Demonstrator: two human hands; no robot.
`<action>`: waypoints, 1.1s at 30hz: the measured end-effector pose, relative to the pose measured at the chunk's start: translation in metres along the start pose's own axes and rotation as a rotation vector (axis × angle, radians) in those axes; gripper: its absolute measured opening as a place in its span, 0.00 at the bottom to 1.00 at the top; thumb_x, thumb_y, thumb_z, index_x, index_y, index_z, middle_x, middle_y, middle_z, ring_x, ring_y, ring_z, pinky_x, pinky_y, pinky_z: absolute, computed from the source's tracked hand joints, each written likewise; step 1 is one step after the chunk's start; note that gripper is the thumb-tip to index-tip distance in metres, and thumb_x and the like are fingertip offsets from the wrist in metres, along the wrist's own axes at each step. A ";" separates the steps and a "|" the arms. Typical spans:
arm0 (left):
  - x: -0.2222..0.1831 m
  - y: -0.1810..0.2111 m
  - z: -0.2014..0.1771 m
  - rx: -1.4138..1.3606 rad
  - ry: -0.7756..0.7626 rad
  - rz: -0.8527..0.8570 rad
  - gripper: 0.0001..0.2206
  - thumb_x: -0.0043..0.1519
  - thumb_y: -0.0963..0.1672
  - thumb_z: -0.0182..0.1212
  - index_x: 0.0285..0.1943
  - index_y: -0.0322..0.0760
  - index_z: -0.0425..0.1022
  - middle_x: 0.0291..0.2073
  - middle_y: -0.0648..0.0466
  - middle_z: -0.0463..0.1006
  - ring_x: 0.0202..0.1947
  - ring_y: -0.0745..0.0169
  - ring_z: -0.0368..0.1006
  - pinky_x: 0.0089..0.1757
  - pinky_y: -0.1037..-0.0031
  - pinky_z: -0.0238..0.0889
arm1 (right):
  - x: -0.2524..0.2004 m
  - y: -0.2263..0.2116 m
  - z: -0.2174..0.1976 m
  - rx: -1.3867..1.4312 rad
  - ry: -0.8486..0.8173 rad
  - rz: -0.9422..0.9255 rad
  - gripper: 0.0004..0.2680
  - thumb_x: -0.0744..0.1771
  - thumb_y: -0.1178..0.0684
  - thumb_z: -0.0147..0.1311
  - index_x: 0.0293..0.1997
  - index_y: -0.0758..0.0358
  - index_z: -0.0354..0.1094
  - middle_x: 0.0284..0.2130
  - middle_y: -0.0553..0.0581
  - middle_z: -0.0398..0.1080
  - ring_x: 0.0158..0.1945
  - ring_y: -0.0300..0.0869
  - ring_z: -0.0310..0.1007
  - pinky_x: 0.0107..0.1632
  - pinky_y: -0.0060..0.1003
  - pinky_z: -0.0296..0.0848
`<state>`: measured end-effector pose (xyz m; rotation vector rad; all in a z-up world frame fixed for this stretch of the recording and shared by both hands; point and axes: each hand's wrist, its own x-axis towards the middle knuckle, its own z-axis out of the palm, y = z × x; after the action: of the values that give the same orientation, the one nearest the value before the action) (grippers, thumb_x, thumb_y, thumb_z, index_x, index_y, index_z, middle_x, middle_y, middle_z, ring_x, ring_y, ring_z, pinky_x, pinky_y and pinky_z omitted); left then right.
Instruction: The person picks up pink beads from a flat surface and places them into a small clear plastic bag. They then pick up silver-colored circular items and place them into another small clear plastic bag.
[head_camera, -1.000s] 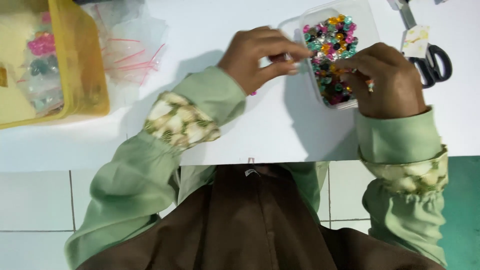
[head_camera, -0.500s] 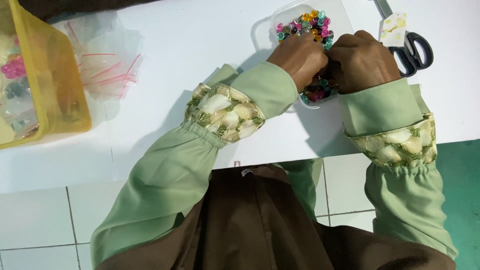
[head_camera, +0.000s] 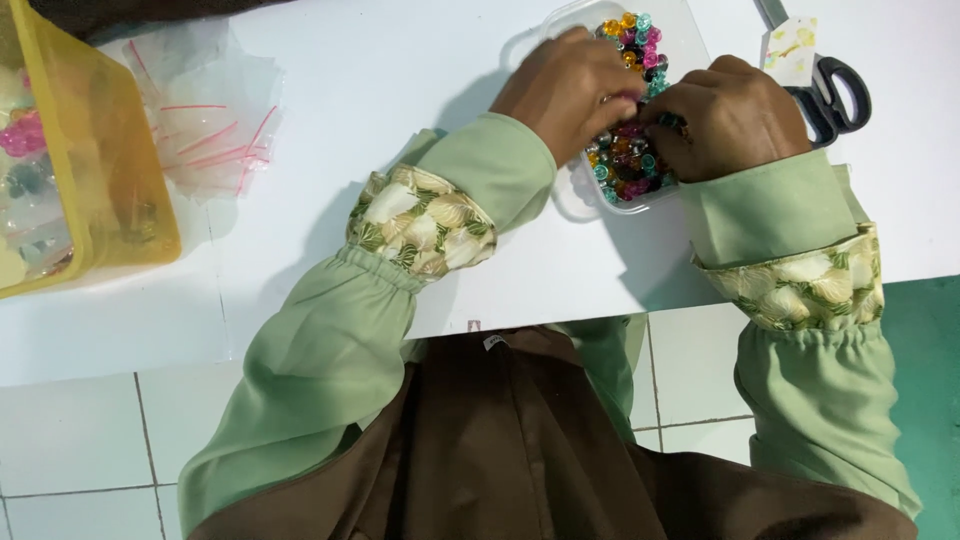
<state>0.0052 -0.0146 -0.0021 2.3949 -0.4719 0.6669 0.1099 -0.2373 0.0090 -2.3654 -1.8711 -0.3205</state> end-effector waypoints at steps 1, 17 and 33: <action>0.000 -0.003 -0.003 0.001 0.001 -0.003 0.02 0.61 0.43 0.71 0.39 0.42 0.84 0.29 0.55 0.78 0.32 0.53 0.64 0.33 0.64 0.60 | 0.001 -0.002 -0.004 0.002 0.000 -0.003 0.06 0.66 0.55 0.65 0.47 0.51 0.83 0.34 0.52 0.79 0.39 0.51 0.74 0.35 0.42 0.76; 0.031 -0.025 0.043 0.621 -0.086 -0.168 0.08 0.45 0.38 0.68 0.21 0.50 0.81 0.23 0.59 0.78 0.43 0.44 0.71 0.45 0.53 0.61 | 0.044 0.029 0.036 -0.442 0.230 0.019 0.02 0.65 0.48 0.63 0.36 0.39 0.77 0.26 0.41 0.71 0.34 0.42 0.73 0.46 0.35 0.68; 0.027 -0.029 0.030 0.318 -0.158 -0.224 0.03 0.52 0.45 0.74 0.30 0.53 0.84 0.24 0.54 0.77 0.36 0.43 0.71 0.43 0.52 0.59 | 0.014 0.023 0.001 0.068 0.215 0.040 0.06 0.72 0.61 0.71 0.55 0.58 0.86 0.39 0.55 0.81 0.41 0.49 0.73 0.43 0.43 0.71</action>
<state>0.0510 -0.0168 -0.0212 2.7619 -0.1640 0.4834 0.1358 -0.2290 0.0127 -2.2220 -1.7088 -0.4785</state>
